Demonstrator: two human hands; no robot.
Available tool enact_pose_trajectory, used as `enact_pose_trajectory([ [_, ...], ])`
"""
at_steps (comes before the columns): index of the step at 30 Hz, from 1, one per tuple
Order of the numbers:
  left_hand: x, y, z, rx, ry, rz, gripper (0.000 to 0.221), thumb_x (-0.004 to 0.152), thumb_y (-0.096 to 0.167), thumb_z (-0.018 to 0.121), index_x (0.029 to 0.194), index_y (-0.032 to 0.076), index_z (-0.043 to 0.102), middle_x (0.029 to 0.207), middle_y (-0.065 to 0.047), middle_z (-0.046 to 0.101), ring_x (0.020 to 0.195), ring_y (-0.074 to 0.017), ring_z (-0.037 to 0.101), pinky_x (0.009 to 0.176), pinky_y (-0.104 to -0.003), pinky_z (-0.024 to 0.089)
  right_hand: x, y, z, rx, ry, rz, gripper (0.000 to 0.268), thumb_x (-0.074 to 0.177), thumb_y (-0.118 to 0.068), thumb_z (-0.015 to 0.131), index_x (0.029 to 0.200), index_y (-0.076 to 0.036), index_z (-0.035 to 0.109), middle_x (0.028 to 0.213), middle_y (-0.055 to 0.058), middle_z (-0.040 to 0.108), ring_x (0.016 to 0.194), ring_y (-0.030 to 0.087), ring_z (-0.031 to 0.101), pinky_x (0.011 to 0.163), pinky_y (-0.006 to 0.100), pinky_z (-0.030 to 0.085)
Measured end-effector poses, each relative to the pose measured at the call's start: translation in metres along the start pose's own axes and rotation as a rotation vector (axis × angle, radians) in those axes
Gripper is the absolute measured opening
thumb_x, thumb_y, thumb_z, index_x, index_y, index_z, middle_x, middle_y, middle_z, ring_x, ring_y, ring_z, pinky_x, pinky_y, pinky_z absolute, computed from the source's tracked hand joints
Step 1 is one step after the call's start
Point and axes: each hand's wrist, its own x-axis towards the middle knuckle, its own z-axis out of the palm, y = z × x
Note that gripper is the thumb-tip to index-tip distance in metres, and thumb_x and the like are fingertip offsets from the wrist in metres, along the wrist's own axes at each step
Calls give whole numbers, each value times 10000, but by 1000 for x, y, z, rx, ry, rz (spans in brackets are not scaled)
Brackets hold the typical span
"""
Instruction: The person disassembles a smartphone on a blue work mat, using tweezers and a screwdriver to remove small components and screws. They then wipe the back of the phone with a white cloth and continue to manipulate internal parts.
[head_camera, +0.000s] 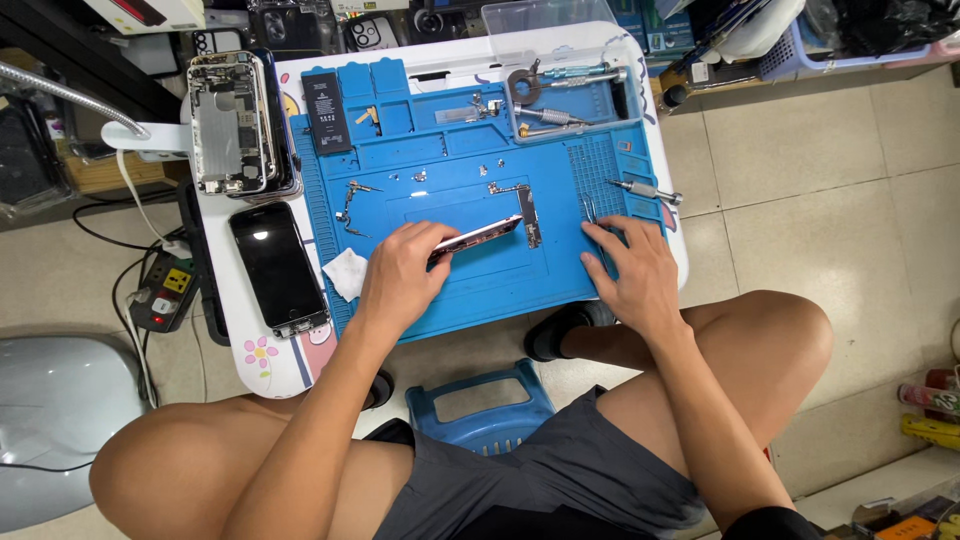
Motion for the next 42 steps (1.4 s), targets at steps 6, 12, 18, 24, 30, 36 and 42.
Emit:
enact_pose_trajectory([
  [6, 1, -4, 1, -7, 2, -17, 263, 862, -45, 749, 1063, 124, 763, 879, -83, 753, 905, -304, 752, 734, -412, 645, 26, 62, -33, -124, 67, 152, 258, 1058, -113, 773, 1314, -88, 798, 1219, 149, 640, 1105, 346, 637, 958, 437, 514],
  [12, -1, -16, 13, 13, -43, -13, 263, 897, 29, 711, 1148, 102, 725, 983, -70, 747, 920, -315, 665, 690, -474, 531, 18, 92, -12, -12, -105, 346, 277, 1042, -117, 722, 1311, -150, 778, 1235, 63, 747, 1090, 364, 624, 719, 512, 547],
  [18, -2, -12, 8, -16, -46, -21, 280, 885, -6, 683, 1138, 105, 731, 1006, -77, 755, 936, -322, 664, 725, -476, 527, 2, 120, -17, -194, -43, 298, 172, 1124, -255, 814, 1286, -198, 825, 1040, 118, 753, 1035, 333, 686, 789, 479, 528],
  [24, -1, -15, 9, -21, -49, -1, 295, 891, -19, 683, 1153, 110, 724, 986, -62, 737, 915, -298, 651, 721, -450, 520, 21, 71, -78, 631, -4, 297, 109, 1225, 35, 662, 1327, 21, 698, 1246, 150, 659, 1067, 203, 535, 997, 295, 420],
  [30, -2, -20, 13, -9, -39, 4, 275, 886, -11, 694, 1133, 109, 716, 1030, -61, 754, 936, -306, 664, 745, -455, 522, 84, -35, -91, 770, -291, -55, 123, 965, -74, 743, 1085, -63, 770, 939, 82, 732, 805, 172, 631, 716, 285, 518],
  [36, 1, -7, 2, -58, -3, -26, 297, 818, -76, 759, 1056, 100, 743, 900, -108, 754, 920, -343, 747, 779, -465, 629, 117, -104, -64, 589, -347, -347, 105, 923, -31, 751, 1025, -36, 779, 785, 110, 724, 679, 275, 663, 613, 386, 536],
  [42, -1, -14, 3, -58, 3, 5, 330, 808, -96, 736, 1073, 102, 727, 912, -118, 744, 940, -365, 738, 796, -498, 622, 110, -97, -25, 349, -357, -388, 77, 1031, -112, 678, 1099, -83, 698, 741, 69, 718, 680, 259, 694, 601, 366, 544],
])
